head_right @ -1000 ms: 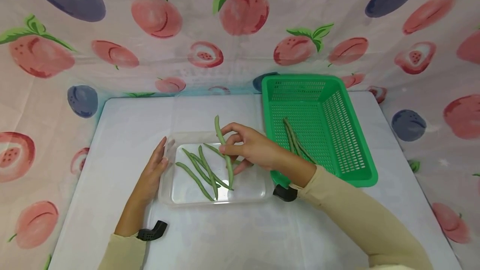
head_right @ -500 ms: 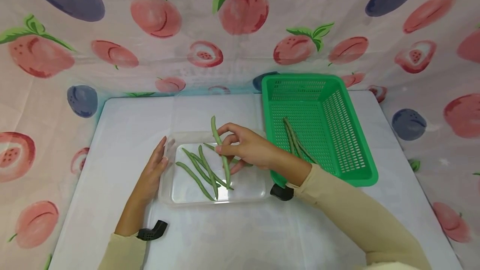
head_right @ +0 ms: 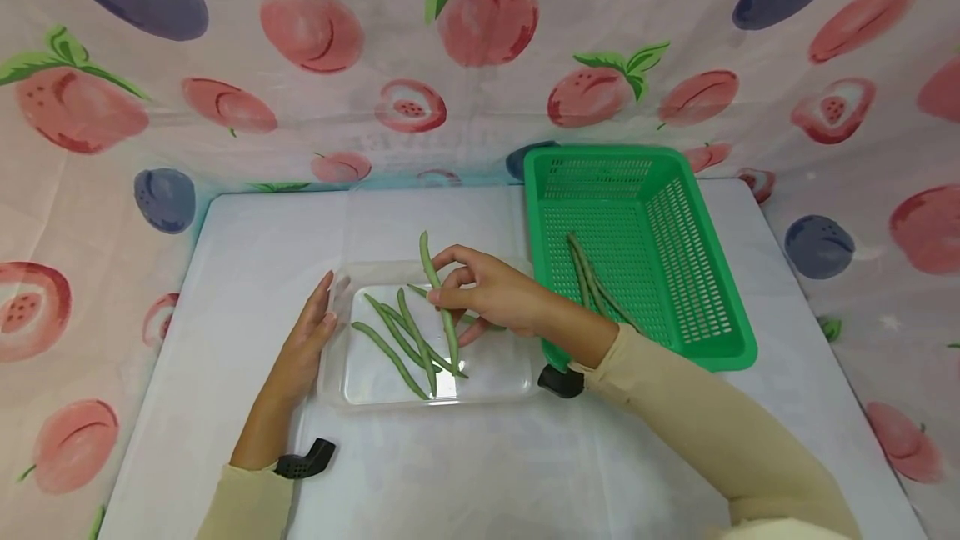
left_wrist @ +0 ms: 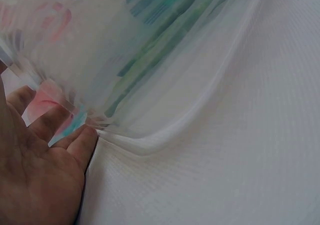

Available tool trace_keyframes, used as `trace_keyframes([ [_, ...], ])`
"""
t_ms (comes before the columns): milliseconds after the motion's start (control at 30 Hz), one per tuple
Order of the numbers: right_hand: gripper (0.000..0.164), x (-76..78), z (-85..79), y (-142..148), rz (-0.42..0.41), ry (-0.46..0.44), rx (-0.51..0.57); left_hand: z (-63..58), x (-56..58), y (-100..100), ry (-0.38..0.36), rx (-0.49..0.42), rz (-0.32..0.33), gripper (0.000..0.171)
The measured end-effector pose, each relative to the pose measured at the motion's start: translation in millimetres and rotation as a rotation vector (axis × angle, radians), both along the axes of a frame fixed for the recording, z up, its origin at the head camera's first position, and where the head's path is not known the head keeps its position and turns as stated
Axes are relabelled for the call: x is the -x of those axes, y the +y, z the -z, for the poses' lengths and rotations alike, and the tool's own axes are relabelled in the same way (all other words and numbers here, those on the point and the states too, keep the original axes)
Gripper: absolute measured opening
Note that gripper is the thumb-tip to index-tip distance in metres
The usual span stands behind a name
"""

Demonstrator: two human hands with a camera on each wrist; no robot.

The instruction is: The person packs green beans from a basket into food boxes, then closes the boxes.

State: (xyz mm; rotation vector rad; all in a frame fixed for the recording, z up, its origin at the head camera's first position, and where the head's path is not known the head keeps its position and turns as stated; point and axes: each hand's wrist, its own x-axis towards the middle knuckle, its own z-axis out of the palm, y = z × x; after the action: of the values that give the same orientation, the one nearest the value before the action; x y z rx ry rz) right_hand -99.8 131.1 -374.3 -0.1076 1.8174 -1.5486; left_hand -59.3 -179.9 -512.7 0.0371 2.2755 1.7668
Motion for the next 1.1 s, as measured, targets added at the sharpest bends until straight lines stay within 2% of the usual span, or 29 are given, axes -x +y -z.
trace_keyframes([
  [533, 0.048, -0.6, 7.8, 4.5, -0.033, 0.020, -0.002, 1.5, 1.0, -2.4, 0.021, -0.017, 0.017, 0.061],
  [1100, 0.037, -1.3, 6.6, 11.3, -0.038, -0.007, 0.009, 2.1, 2.1, -1.6, 0.006, -0.007, 0.006, 0.061],
])
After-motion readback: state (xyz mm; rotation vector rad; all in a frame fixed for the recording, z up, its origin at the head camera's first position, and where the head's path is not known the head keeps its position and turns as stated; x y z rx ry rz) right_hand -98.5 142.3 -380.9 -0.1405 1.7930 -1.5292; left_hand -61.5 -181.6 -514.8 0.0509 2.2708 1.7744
